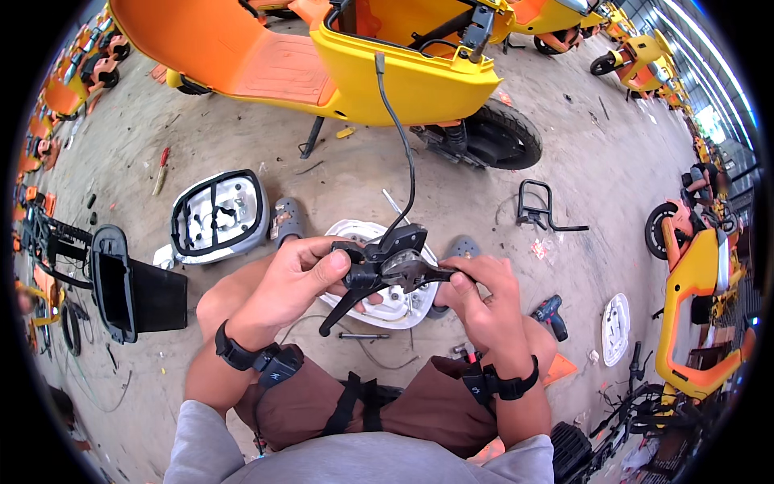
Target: The person uses a wrench and a screwdriver to disassemble and work on a black motorcycle brake lever assembly while holding it by hand.
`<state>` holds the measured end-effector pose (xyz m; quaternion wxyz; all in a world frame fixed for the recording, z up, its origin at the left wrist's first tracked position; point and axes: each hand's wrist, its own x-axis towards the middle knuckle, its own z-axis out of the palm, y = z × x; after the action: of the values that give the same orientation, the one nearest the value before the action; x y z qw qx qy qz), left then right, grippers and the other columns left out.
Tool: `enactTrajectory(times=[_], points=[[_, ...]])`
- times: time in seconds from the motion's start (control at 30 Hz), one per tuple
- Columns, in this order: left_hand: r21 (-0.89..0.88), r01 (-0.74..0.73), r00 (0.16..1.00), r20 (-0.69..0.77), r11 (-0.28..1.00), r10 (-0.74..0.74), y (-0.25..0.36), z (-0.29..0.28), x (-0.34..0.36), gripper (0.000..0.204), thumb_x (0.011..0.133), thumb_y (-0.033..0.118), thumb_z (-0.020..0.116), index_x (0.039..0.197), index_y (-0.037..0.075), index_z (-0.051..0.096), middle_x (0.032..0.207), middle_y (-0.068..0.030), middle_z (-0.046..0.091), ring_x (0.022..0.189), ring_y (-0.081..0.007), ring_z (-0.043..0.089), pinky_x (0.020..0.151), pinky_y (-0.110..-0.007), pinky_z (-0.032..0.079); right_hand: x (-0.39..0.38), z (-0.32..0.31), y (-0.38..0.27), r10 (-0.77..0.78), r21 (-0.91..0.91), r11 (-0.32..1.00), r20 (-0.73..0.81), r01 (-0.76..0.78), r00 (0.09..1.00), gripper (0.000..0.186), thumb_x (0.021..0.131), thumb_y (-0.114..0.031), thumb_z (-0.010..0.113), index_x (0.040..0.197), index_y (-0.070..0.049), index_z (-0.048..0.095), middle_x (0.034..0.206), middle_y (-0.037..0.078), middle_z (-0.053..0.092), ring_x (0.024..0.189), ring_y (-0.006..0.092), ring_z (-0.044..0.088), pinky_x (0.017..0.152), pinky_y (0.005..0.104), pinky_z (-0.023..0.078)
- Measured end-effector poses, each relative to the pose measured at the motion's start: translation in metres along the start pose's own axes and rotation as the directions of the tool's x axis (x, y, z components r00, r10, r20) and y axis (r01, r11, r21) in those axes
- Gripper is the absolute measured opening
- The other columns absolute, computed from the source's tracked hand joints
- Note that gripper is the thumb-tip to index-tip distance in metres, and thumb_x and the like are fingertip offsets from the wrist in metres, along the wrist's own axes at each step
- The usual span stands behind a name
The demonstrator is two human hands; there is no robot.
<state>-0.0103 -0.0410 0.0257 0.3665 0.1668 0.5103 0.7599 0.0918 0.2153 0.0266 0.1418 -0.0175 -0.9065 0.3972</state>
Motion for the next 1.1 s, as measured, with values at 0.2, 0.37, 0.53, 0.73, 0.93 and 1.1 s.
enactTrajectory(times=[0.2,0.37,0.53,0.73,0.93,1.1], points=[[0.142,0.162,0.986,0.003,0.977,-0.164,-0.005,-0.004,0.002,0.046,0.102,0.035,0.059,0.113,-0.010,0.061,0.097,-0.0182,0.071,0.084,-0.0278,0.074,0.070,-0.034,0.062,0.000,-0.009,0.017,-0.188,-0.131,0.974,-0.022,0.183,0.982,0.015,0.079,-0.008,0.073,0.094,-0.012,0.075,0.078,0.001,0.062,0.077,0.0206,0.056,0.083,0.0352,0.035],[0.024,0.122,0.985,-0.123,0.992,-0.118,-0.013,0.005,0.004,0.043,0.104,0.032,0.053,0.118,-0.008,0.056,0.103,-0.0206,0.070,0.086,-0.0354,0.074,0.073,-0.041,0.062,0.002,-0.010,0.021,-0.185,-0.129,0.976,-0.049,0.177,0.982,0.015,0.081,-0.007,0.073,0.095,-0.012,0.075,0.072,-0.001,0.059,0.074,0.0175,0.055,0.083,0.0330,0.034],[-0.150,-0.019,0.969,-0.247,0.989,-0.019,-0.015,0.007,0.010,0.041,0.105,0.031,0.049,0.124,-0.006,0.051,0.111,-0.0216,0.068,0.090,-0.0379,0.073,0.079,-0.043,0.061,-0.003,-0.007,0.016,0.035,0.125,0.992,-0.004,-0.035,0.999,0.012,0.092,-0.013,0.067,0.100,-0.007,0.073,0.075,0.000,0.063,0.069,0.0122,0.055,0.072,0.0307,0.040],[-0.054,-0.215,0.905,-0.386,0.975,0.179,-0.022,0.019,0.017,0.040,0.101,0.024,0.057,0.128,-0.004,0.048,0.114,-0.0212,0.067,0.101,-0.0343,0.071,0.085,-0.038,0.059,-0.005,0.023,0.005,0.314,0.574,0.707,0.269,-0.413,0.911,0.024,0.103,-0.021,0.057,0.109,0.001,0.063,0.075,-0.001,0.060,0.060,0.0048,0.051,0.054,0.0223,0.041],[0.160,-0.239,0.879,-0.383,0.958,0.284,-0.028,0.002,0.014,0.051,0.093,0.021,0.069,0.132,-0.004,0.049,0.114,-0.0182,0.067,0.087,-0.0190,0.068,0.067,-0.026,0.054,-0.008,0.016,-0.008,0.284,0.623,0.629,0.373,-0.465,0.883,0.026,0.102,-0.022,0.056,0.112,0.002,0.062,0.072,0.002,0.059,0.064,0.0077,0.051,0.060,0.0261,0.041],[0.239,-0.285,0.814,-0.451,0.928,0.366,-0.035,-0.004,0.019,0.053,0.091,0.021,0.071,0.134,-0.001,0.049,0.110,-0.0145,0.066,0.075,-0.0222,0.066,0.052,-0.037,0.055,-0.015,0.025,0.007,0.122,0.633,0.713,0.312,-0.302,0.942,0.031,0.101,-0.018,0.056,0.126,0.001,0.058,0.079,0.002,0.059,0.061,0.0072,0.050,0.057,0.0255,0.041]])
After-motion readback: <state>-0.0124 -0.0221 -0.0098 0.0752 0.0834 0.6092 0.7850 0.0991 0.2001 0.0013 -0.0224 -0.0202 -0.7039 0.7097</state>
